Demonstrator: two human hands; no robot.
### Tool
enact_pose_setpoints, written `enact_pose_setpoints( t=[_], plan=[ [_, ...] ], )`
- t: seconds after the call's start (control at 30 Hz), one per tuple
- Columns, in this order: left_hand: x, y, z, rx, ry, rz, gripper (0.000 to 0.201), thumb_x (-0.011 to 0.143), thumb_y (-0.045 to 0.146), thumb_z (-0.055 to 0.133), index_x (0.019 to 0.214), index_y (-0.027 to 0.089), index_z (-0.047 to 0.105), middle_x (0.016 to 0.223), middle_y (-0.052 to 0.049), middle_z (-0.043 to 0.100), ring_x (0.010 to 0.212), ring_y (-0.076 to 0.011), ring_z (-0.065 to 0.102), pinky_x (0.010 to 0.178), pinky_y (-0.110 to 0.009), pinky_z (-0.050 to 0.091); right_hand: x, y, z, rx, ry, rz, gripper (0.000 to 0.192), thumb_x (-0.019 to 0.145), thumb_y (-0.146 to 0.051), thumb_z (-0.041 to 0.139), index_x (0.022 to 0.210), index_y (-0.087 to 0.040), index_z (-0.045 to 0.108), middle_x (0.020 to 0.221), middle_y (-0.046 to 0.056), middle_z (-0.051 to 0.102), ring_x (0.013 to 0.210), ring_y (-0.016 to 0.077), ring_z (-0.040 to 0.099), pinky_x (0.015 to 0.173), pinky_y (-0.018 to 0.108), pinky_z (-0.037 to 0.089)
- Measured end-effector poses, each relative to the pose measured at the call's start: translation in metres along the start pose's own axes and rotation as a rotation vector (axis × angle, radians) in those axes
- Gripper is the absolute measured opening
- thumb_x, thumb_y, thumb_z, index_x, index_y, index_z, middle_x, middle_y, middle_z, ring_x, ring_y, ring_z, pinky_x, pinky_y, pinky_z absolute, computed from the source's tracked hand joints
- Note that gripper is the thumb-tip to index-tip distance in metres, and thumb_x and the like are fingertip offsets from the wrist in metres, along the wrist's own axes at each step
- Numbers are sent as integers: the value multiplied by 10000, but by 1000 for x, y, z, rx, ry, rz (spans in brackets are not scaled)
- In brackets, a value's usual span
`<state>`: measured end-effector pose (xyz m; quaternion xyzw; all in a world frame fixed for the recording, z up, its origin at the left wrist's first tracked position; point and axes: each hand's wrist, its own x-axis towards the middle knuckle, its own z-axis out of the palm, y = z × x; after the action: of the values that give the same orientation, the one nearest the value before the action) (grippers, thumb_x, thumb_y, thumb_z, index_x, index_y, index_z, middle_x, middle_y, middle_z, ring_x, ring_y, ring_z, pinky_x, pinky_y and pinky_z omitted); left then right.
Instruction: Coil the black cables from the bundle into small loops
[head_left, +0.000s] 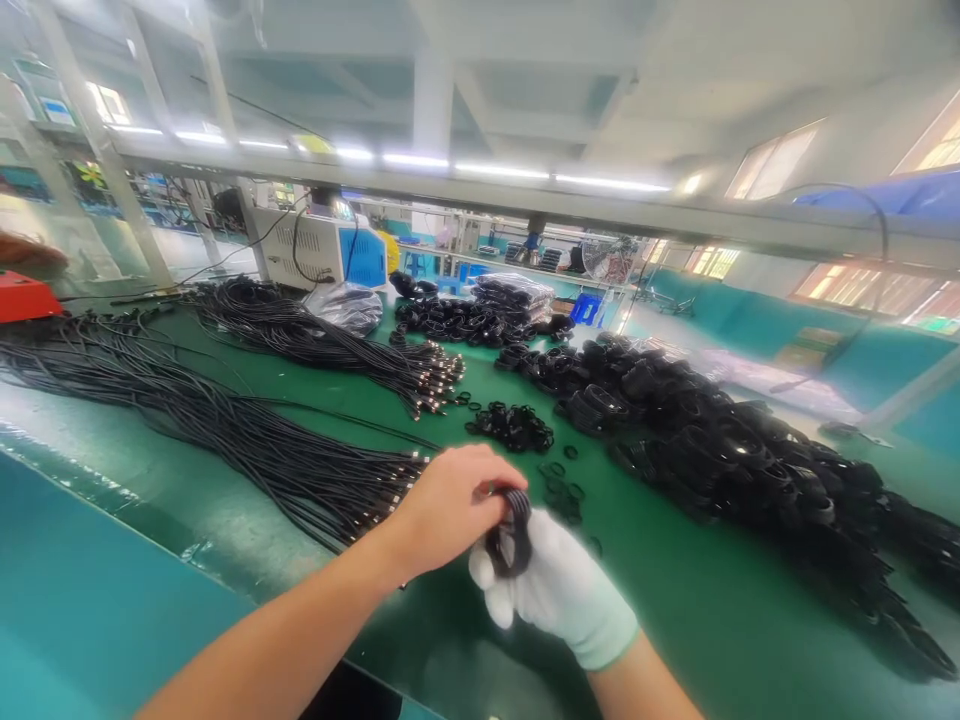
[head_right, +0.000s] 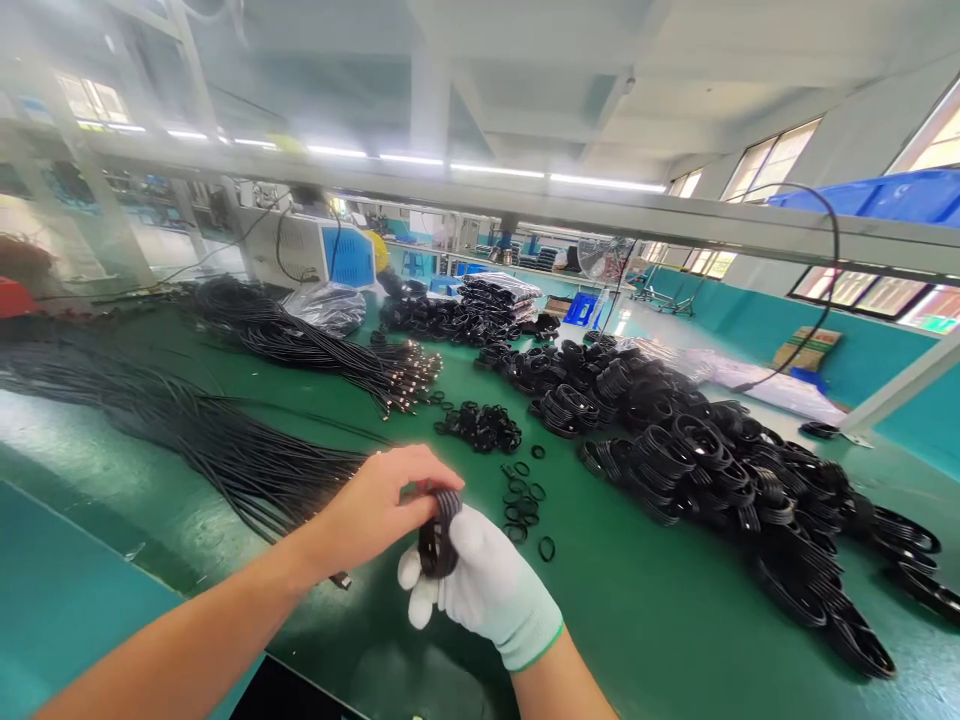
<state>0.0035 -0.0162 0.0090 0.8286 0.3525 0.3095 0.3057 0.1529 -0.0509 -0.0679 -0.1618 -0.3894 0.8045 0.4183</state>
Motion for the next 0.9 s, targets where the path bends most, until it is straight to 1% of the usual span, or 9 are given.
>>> enact_pose_setpoints(
  t=[0.1,0.23,0.3,0.43,0.5,0.57,0.63,0.73,0.9],
  plan=[
    [5,-11,-7,14,3,-35,284,730,114,538,937,247,681,943,4,649,890,-172,562,824,-293,444,4,1,0,162,136,28,479,836,-604,442,1037,-177,521,829,60,648,617,152,635,453,249,513],
    [10,-32,-20,-354,-284,5,393,748,212,599,1141,235,606,1166,-32,602,1046,-199,551,901,-305,436,6,-3,5,313,175,191,574,823,-679,357,940,-156,564,794,72,661,477,97,562,368,177,425],
    [12,-38,-21,-471,-325,-26,364,760,233,592,1122,208,615,1111,-48,632,1018,-210,574,876,-313,449,7,-5,7,243,165,173,634,796,-713,353,938,-137,577,797,91,653,509,117,574,393,207,448],
    [12,-36,-12,-231,-122,-138,299,718,302,642,1004,218,674,1013,-34,652,954,-214,575,812,-295,441,7,-9,8,-112,249,-62,424,769,-447,642,1072,-169,542,932,70,596,768,165,612,644,310,529],
    [8,-32,-7,-155,31,-181,250,762,335,589,968,223,674,987,-23,648,920,-195,567,766,-273,433,6,-10,6,-196,277,-84,465,744,-286,698,1148,-198,486,979,63,573,820,170,616,741,355,514],
    [0,-29,-3,-197,105,-249,222,816,346,506,895,206,660,863,-9,644,785,-157,561,666,-246,419,5,-11,4,-207,291,-70,490,743,-243,698,1167,-198,459,1016,76,563,847,181,623,804,400,493],
    [-8,-28,2,-313,57,-346,201,815,334,499,807,182,629,697,16,594,625,-119,509,553,-220,372,4,-12,6,-227,283,-62,473,742,-228,698,1151,-188,464,1051,88,559,894,193,617,847,430,474],
    [-18,-28,12,-537,-39,-433,114,746,271,578,752,157,577,603,48,514,527,-81,429,482,-193,296,5,-12,11,-277,245,-56,457,732,-183,702,1132,-185,483,1054,78,572,920,189,602,879,436,454],
    [-21,-28,24,-737,-12,-389,105,732,197,564,676,151,489,594,46,492,548,-78,428,552,-205,349,7,-7,13,-184,198,-62,347,744,-206,697,1037,-174,514,986,47,576,906,162,585,863,399,461]
  ],
)
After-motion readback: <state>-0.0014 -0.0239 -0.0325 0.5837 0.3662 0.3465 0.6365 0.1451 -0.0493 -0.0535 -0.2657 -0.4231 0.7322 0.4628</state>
